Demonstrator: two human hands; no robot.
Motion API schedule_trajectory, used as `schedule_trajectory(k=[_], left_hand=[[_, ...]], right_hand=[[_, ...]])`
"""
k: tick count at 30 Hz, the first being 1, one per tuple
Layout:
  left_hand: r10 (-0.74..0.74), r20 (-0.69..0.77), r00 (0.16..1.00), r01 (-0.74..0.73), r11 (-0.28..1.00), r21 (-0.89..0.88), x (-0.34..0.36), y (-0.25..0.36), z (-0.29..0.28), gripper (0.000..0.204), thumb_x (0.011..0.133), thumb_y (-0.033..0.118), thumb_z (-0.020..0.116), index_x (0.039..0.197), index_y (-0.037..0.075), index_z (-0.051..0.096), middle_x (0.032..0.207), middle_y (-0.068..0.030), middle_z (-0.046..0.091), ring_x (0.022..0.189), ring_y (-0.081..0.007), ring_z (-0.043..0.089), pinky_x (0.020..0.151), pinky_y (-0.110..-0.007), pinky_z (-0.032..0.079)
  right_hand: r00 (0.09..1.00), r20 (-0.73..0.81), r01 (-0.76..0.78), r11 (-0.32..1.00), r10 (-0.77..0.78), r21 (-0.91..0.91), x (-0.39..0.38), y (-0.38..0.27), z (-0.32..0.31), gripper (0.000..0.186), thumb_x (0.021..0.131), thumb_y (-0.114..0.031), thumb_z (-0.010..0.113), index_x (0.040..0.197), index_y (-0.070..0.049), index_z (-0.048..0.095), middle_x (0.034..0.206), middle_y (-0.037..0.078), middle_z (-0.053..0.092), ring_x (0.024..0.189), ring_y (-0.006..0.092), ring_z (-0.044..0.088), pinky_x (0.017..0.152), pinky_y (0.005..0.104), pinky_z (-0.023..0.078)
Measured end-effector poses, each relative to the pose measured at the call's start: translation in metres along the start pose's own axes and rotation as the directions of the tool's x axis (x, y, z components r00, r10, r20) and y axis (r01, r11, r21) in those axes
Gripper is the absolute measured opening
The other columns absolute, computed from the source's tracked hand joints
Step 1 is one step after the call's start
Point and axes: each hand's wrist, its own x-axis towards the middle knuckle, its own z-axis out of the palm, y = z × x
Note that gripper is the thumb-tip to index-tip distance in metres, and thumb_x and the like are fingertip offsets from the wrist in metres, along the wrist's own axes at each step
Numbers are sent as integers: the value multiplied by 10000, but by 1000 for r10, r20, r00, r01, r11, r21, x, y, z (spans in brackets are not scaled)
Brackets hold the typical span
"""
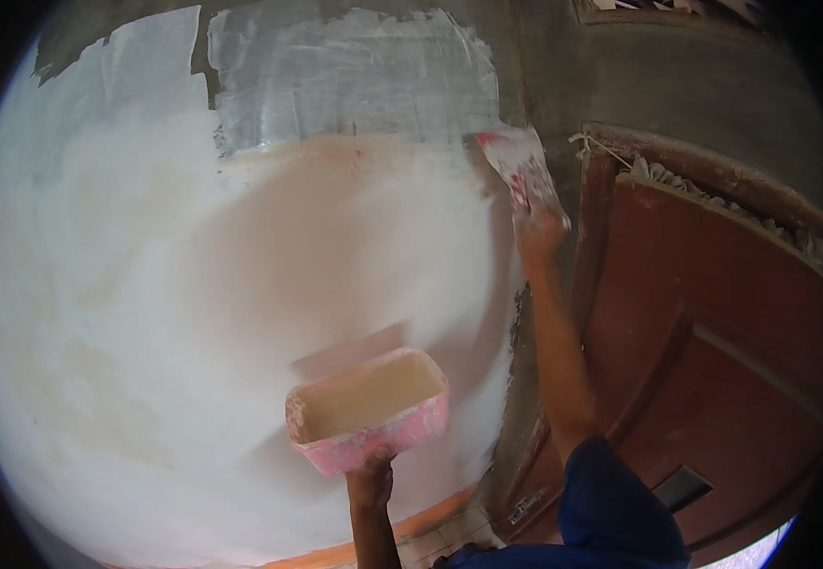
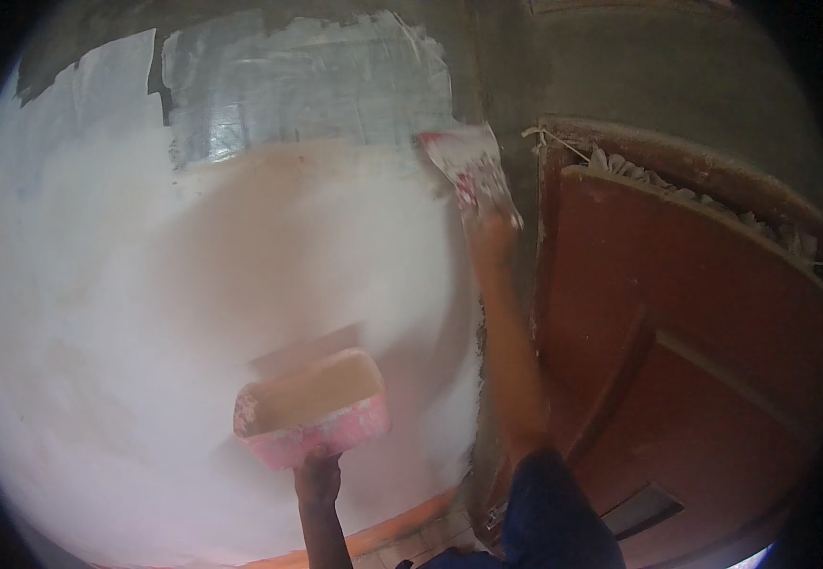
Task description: The person applies plaster to a section of wall using a scraper and a plastic container.
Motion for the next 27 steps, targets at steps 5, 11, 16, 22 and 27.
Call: schedule_trajectory(k=[5, 11, 16, 22, 27], left_hand=[[-25, 15, 1000, 25, 999, -29, 2, -5, -8, 534, 699, 54, 665, 1150, 71, 377, 983, -48, 486, 861, -191, 533, 803, -384, 475], [-67, -10, 998, 66, 995, -80, 0, -6, -19, 530, 701, 24, 654, 1152, 76, 380, 971, -40, 488, 848, -178, 533, 784, -363, 479], [-49, -6, 999, 48, 994, -101, 5, -1, -3, 508, 702, 11, 640, 1138, 80, 390, 950, -40, 495, 837, -166, 533, 745, -339, 490], [-124, -37, 992, 117, 981, -152, 6, -12, -23, 474, 698, 13, 641, 1108, 75, 413, 859, -30, 521, 814, -153, 538, 742, -314, 486], [-81, -34, 996, 75, 985, -156, -1, -3, -27, 490, 698, 11, 636, 1125, 71, 404, 885, -38, 528, 827, -170, 546, 774, -327, 477]], right_hand=[[707, 615, -203, 934, 348, -295, -7, 10, 29, 288, 752, -249, 584, 954, -45, 592, 951, 215, 569, 861, 354, 567, 742, 424, 467], [944, 330, -5, 997, 29, -75, -130, -3, -40, 218, 708, -174, 614, 884, -47, 634, 826, 189, 584, 754, 330, 567, 665, 416, 455], [975, 158, -159, 987, 158, -12, -44, -16, -34, 273, 684, -102, 595, 954, -72, 627, 848, 161, 595, 732, 320, 576, 651, 400, 466], [860, 497, 56, 950, 111, -308, 2, -44, 28, 281, 735, -195, 569, 1005, -119, 585, 916, 107, 587, 796, 278, 582, 618, 411, 498], [678, 726, 95, 966, 114, -241, -113, -50, -32, 437, 749, -263, 571, 1159, -128, 501, 1081, 94, 547, 1013, 256, 521, 734, 405, 490]])
